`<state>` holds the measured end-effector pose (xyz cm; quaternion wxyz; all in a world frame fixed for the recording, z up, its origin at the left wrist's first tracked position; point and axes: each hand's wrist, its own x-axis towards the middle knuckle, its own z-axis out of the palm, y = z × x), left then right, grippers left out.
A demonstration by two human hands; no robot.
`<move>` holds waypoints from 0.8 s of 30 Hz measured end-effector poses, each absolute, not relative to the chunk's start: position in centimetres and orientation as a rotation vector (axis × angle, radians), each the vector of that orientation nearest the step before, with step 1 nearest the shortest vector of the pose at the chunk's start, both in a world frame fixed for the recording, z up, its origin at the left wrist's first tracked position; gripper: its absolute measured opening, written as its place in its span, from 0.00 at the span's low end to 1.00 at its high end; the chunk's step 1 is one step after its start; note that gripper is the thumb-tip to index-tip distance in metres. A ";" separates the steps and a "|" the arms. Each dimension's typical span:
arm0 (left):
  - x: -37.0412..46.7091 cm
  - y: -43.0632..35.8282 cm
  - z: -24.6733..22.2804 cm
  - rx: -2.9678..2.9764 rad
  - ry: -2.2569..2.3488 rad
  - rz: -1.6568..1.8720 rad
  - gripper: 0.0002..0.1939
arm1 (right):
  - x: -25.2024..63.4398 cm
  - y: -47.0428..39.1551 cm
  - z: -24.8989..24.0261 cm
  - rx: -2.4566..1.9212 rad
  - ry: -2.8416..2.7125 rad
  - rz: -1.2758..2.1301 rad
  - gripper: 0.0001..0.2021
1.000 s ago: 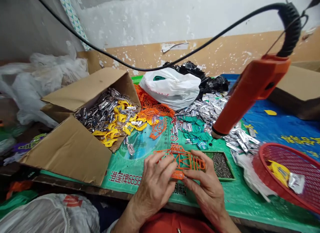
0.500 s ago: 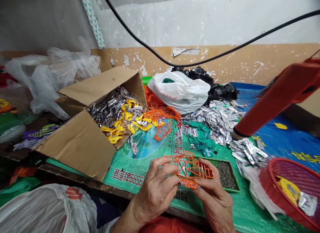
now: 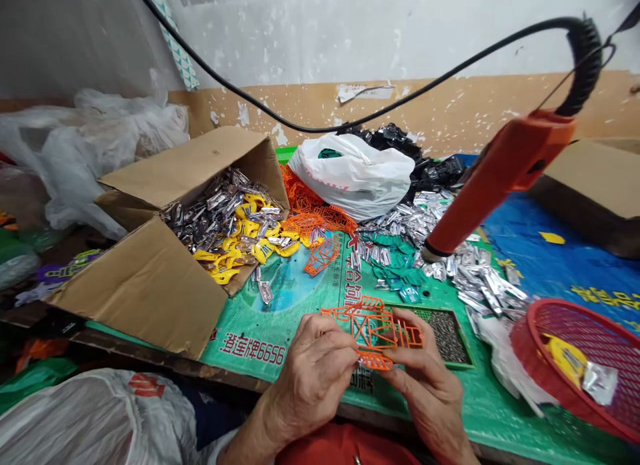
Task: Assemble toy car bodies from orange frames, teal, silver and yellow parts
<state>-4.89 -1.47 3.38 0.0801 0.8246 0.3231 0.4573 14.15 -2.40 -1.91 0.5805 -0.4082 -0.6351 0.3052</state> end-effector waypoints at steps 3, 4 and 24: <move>-4.8 -1.6 3.5 2.464 0.981 1.343 0.11 | 14.1 -2.5 -1.9 -0.959 -1.493 0.705 0.07; -4.8 -1.6 3.6 2.467 0.980 1.332 0.10 | 14.1 -2.5 -2.0 -0.958 -1.492 0.704 0.07; -5.0 -1.6 3.5 2.434 0.885 1.092 0.09 | 14.1 -3.8 -2.1 -0.979 -1.563 0.537 0.07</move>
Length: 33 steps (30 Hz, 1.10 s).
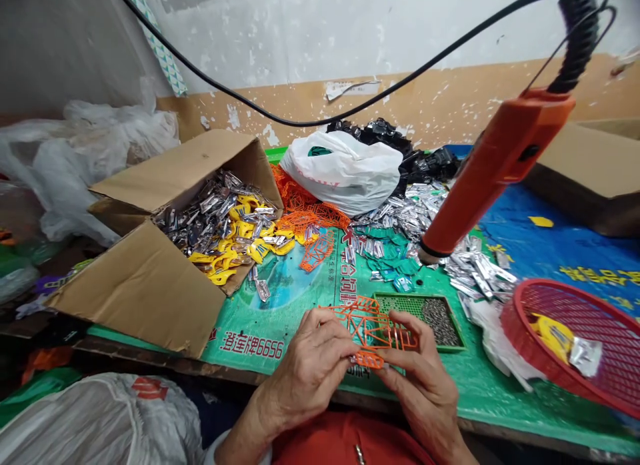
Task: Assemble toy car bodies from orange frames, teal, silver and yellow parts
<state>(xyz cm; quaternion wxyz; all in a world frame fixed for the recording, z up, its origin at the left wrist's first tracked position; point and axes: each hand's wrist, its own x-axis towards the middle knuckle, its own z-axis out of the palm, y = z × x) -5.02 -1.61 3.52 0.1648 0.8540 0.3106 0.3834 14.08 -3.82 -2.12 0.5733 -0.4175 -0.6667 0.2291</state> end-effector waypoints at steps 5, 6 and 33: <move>-4.9 -1.6 3.4 2.439 0.876 1.092 0.09 | 13.9 -3.9 -2.0 -1.003 -1.564 0.509 0.06; -4.9 -1.7 3.4 2.441 0.870 1.091 0.09 | 13.8 -3.9 -2.1 -0.996 -1.566 0.512 0.06; -4.6 -1.8 3.2 2.227 0.754 1.009 0.12 | 13.0 -4.3 -2.4 -1.034 -1.573 0.286 0.05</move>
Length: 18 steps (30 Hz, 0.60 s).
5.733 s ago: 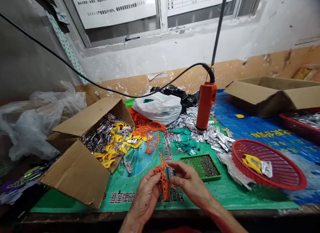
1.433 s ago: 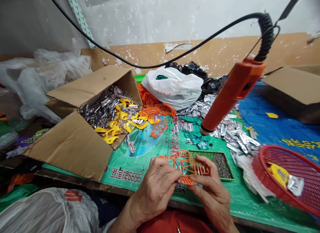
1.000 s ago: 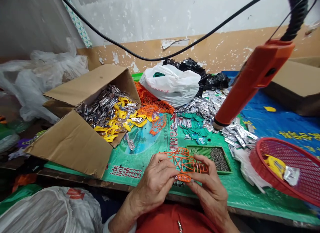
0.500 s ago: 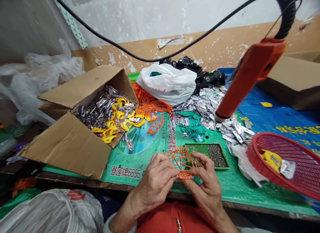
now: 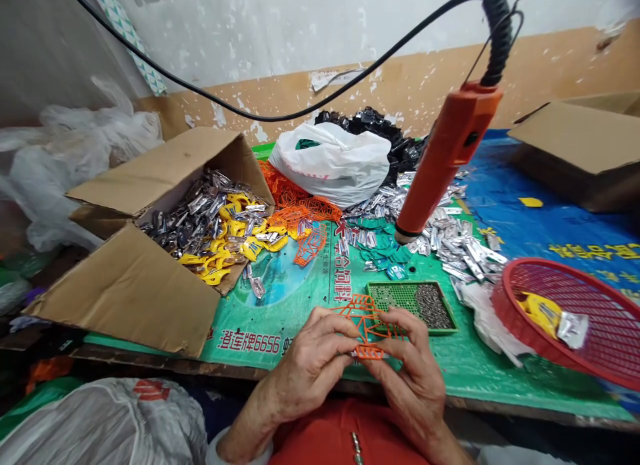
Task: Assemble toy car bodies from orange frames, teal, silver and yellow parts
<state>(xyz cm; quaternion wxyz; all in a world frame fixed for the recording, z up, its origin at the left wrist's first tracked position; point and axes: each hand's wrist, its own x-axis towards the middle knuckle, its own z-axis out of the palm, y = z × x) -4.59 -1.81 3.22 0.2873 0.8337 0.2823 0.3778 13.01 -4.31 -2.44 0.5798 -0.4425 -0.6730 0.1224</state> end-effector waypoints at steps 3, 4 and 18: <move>-4.5 -1.8 3.5 2.204 0.747 1.009 0.12 | 12.8 -4.4 -2.5 -1.036 -1.553 0.322 0.04; -4.5 -1.8 3.6 2.190 0.748 1.009 0.11 | 12.7 -4.4 -2.5 -1.041 -1.547 0.337 0.04; -4.5 -1.6 3.8 2.084 0.981 0.971 0.02 | 14.0 -2.3 -1.9 -0.886 -1.840 0.394 0.05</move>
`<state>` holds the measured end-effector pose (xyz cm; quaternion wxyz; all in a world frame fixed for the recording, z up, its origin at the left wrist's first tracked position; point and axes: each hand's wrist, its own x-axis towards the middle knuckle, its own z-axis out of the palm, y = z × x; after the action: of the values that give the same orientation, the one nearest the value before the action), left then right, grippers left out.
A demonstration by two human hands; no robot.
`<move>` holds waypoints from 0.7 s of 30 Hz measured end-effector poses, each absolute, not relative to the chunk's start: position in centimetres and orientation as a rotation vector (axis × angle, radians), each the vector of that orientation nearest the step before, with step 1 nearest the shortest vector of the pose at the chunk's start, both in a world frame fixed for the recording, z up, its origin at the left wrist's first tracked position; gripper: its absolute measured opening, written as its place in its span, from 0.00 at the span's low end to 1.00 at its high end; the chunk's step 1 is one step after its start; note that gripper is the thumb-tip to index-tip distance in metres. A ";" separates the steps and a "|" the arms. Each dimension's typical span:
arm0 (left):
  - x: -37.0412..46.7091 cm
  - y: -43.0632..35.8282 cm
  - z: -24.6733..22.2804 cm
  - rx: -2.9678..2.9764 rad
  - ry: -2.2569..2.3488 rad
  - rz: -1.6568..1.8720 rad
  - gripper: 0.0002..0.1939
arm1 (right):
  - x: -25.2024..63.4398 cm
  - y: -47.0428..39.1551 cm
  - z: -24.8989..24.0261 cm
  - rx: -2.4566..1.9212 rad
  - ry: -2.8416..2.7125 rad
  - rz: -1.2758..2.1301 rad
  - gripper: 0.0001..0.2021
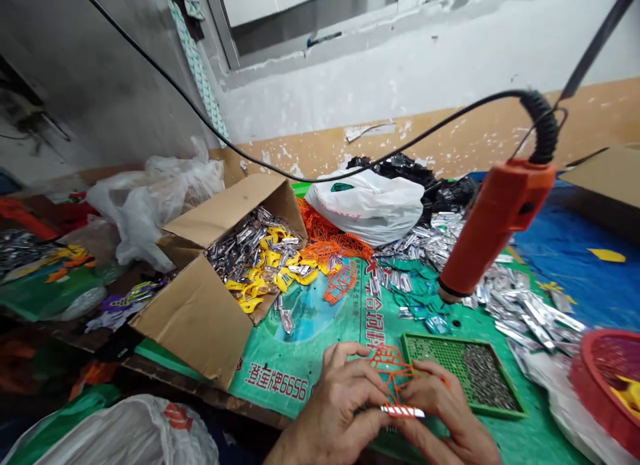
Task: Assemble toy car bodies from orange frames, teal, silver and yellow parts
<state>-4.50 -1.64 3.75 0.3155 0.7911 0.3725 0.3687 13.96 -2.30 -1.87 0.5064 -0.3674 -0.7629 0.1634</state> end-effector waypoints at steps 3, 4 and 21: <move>-4.9 -1.3 4.3 2.099 1.017 0.925 0.06 | 13.6 -1.6 -1.2 -0.907 -1.818 0.545 0.06; -5.0 -1.3 4.4 2.083 1.005 0.916 0.07 | 13.6 -1.4 -0.7 -0.918 -1.816 0.631 0.07; -4.1 -0.6 5.2 1.576 1.039 0.441 0.15 | 13.3 -1.7 2.8 -0.989 -1.642 1.193 0.11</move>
<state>-4.12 -0.62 5.25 0.5659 0.6704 0.4417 0.1877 13.31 -1.73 2.78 0.4278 -0.3962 -0.6572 0.4776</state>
